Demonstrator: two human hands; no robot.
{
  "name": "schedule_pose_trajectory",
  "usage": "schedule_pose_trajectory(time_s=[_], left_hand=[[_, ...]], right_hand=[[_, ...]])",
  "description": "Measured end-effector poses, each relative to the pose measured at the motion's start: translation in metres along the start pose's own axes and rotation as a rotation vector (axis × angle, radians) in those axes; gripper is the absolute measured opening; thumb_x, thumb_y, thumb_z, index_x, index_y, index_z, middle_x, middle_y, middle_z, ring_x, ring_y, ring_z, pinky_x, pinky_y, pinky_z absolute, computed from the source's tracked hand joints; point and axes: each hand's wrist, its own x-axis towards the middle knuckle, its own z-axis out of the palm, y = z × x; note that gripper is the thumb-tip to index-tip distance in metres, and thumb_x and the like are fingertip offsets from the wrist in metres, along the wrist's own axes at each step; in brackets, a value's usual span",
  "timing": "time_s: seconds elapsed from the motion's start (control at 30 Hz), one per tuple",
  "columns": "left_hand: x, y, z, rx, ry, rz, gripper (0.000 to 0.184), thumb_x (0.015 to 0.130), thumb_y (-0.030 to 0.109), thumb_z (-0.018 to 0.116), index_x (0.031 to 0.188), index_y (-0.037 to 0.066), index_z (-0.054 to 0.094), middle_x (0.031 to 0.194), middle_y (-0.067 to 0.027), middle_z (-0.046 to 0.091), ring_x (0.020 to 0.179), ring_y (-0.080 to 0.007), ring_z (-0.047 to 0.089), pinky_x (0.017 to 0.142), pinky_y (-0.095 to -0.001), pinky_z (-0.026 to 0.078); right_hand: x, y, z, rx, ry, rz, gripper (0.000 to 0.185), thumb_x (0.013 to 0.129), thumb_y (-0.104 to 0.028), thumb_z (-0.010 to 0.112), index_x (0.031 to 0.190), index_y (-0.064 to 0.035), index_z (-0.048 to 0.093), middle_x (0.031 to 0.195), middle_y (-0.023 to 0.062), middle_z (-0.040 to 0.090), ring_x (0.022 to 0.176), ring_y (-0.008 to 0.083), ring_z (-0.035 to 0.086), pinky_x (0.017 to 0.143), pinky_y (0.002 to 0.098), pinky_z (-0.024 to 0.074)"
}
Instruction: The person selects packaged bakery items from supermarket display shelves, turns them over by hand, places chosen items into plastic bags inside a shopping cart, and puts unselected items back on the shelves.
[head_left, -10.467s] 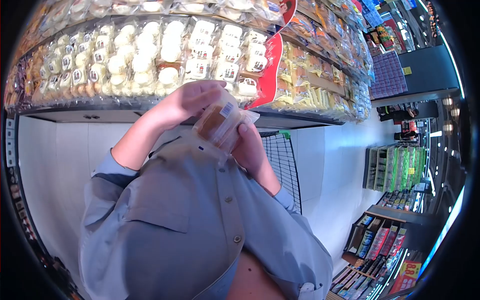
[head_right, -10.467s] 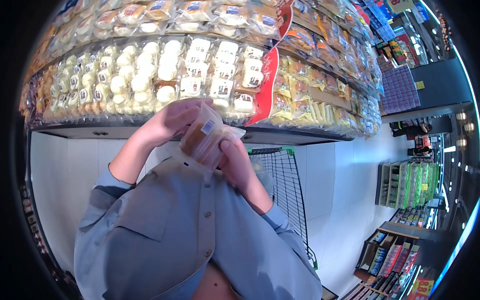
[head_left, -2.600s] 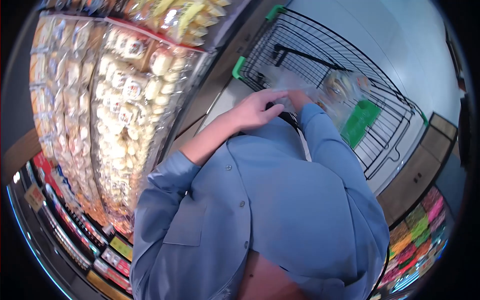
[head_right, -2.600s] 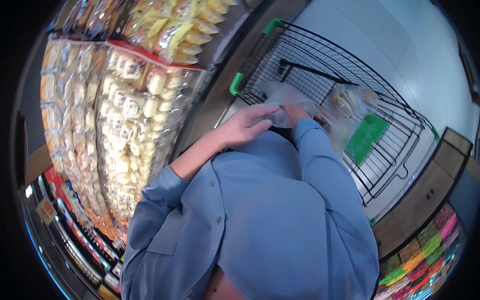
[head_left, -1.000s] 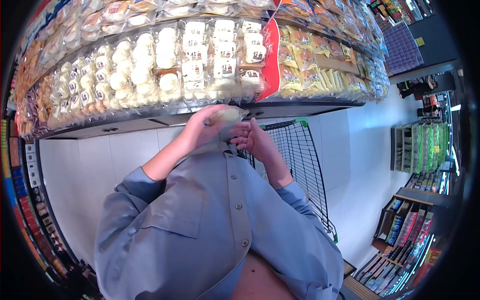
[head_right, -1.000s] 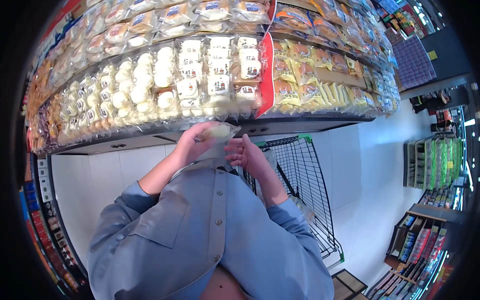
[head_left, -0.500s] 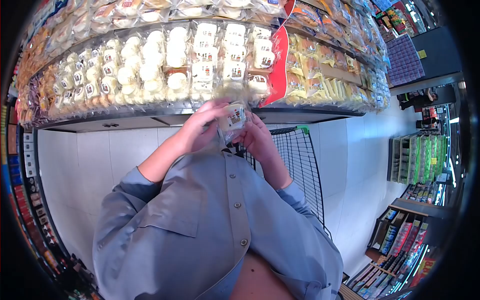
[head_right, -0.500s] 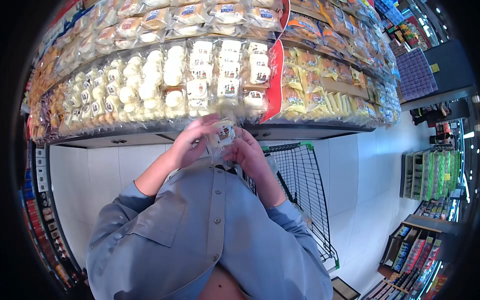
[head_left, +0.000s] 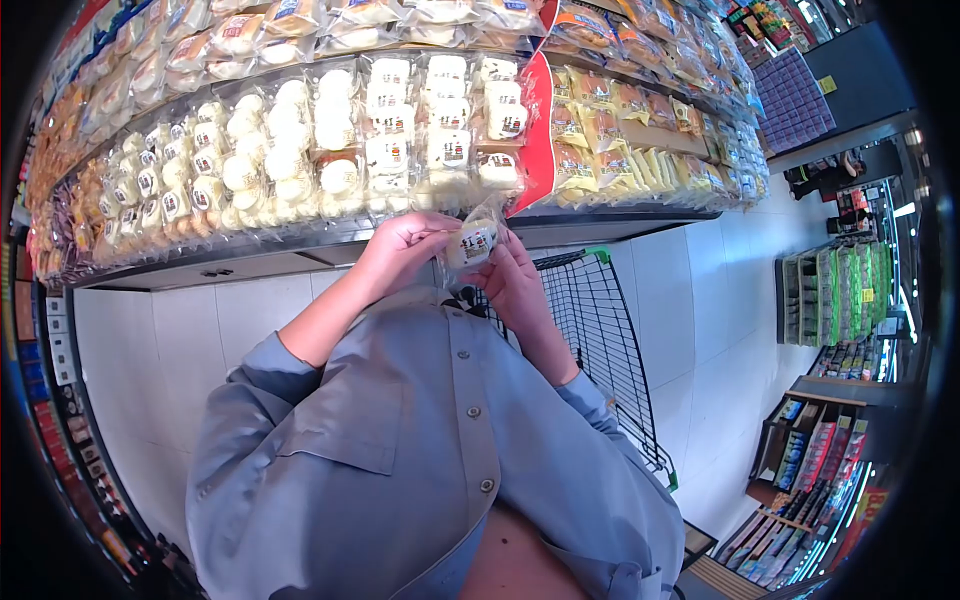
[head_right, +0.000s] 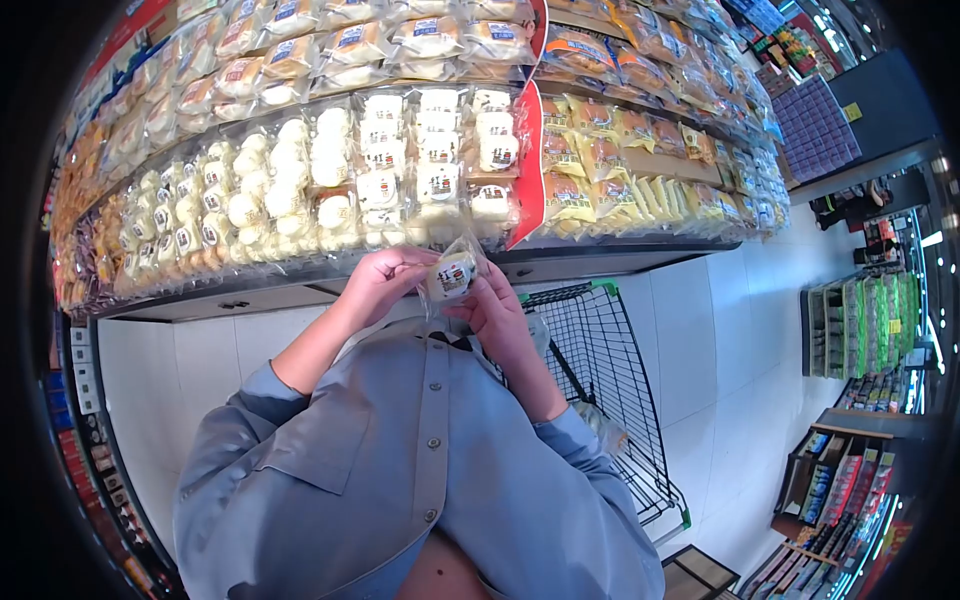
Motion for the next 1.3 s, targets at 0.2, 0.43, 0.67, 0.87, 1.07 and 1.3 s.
schedule_pose_trajectory(time_s=[0.2, 0.43, 0.67, 0.87, 1.07, 1.3], left_hand=[[0.012, -0.001, 0.017, 0.369, 0.010, 0.164, 0.043, 0.092, 0.009, 0.064, 0.132, 0.002, 0.051, 0.127, -0.0137, 0.057, 0.114, -0.0226, 0.058, 0.092, -0.0341, 0.050], [0.024, 0.032, 0.055, 0.998, -0.051, 0.299, 0.084, 0.070, 0.025, 0.081, 0.139, -0.001, 0.041, 0.127, -0.0211, 0.050, 0.120, -0.0375, 0.048, 0.104, -0.0432, 0.039], [0.070, 0.031, 0.055, 1.172, 0.010, 0.423, 0.071, 0.069, 0.017, 0.074, 0.131, 0.000, 0.045, 0.109, -0.0197, 0.055, 0.108, -0.0368, 0.053, 0.096, -0.0448, 0.040], [0.134, 0.028, 0.031, 1.465, 0.079, 0.514, 0.069, 0.071, 0.020, 0.073, 0.132, 0.004, 0.045, 0.113, -0.0143, 0.052, 0.115, -0.0312, 0.049, 0.112, -0.0574, 0.023], [0.172, 0.003, 0.031, 1.648, 0.089, 0.532, 0.080, 0.074, 0.034, 0.073, 0.140, 0.004, 0.041, 0.115, -0.0138, 0.051, 0.119, -0.0303, 0.046, 0.113, -0.0570, 0.020], [0.139, 0.006, 0.049, 1.678, -0.076, 0.510, 0.086, 0.082, 0.041, 0.069, 0.149, 0.004, 0.030, 0.153, -0.0199, 0.030, 0.143, -0.0381, 0.026, 0.116, -0.0571, 0.016]], right_hand=[[-0.005, 0.005, -0.009, 0.012, 0.120, -0.140, 0.042, 0.105, -0.019, 0.041, 0.145, -0.0063, 0.036, 0.129, 0.0083, 0.057, 0.110, 0.0180, 0.061, 0.087, 0.0354, 0.0547], [-0.012, 0.000, -0.013, -0.062, 0.211, -0.242, 0.042, 0.105, -0.021, 0.042, 0.143, -0.0038, 0.036, 0.129, 0.0078, 0.057, 0.110, 0.0165, 0.061, 0.088, 0.0332, 0.0533], [-0.028, -0.005, -0.030, -0.081, 0.339, -0.102, 0.040, 0.106, -0.027, 0.041, 0.141, -0.0064, 0.039, 0.127, 0.0113, 0.058, 0.104, 0.0189, 0.063, 0.084, 0.0333, 0.0542], [-0.053, 0.004, -0.057, -0.032, 0.391, -0.069, 0.032, 0.106, -0.030, 0.040, 0.122, -0.0050, 0.053, 0.109, 0.0097, 0.066, 0.087, 0.0162, 0.064, 0.077, 0.0304, 0.0536], [-0.071, 0.022, -0.077, -0.005, 0.440, -0.007, 0.031, 0.105, -0.030, 0.043, 0.116, -0.0052, 0.057, 0.104, 0.0083, 0.067, 0.084, 0.0151, 0.065, 0.073, 0.0295, 0.0538], [-0.089, 0.027, -0.106, 0.030, 0.553, 0.011, 0.028, 0.103, -0.030, 0.045, 0.112, -0.0059, 0.057, 0.102, 0.0076, 0.067, 0.081, 0.0138, 0.064, 0.069, 0.0285, 0.0537]])
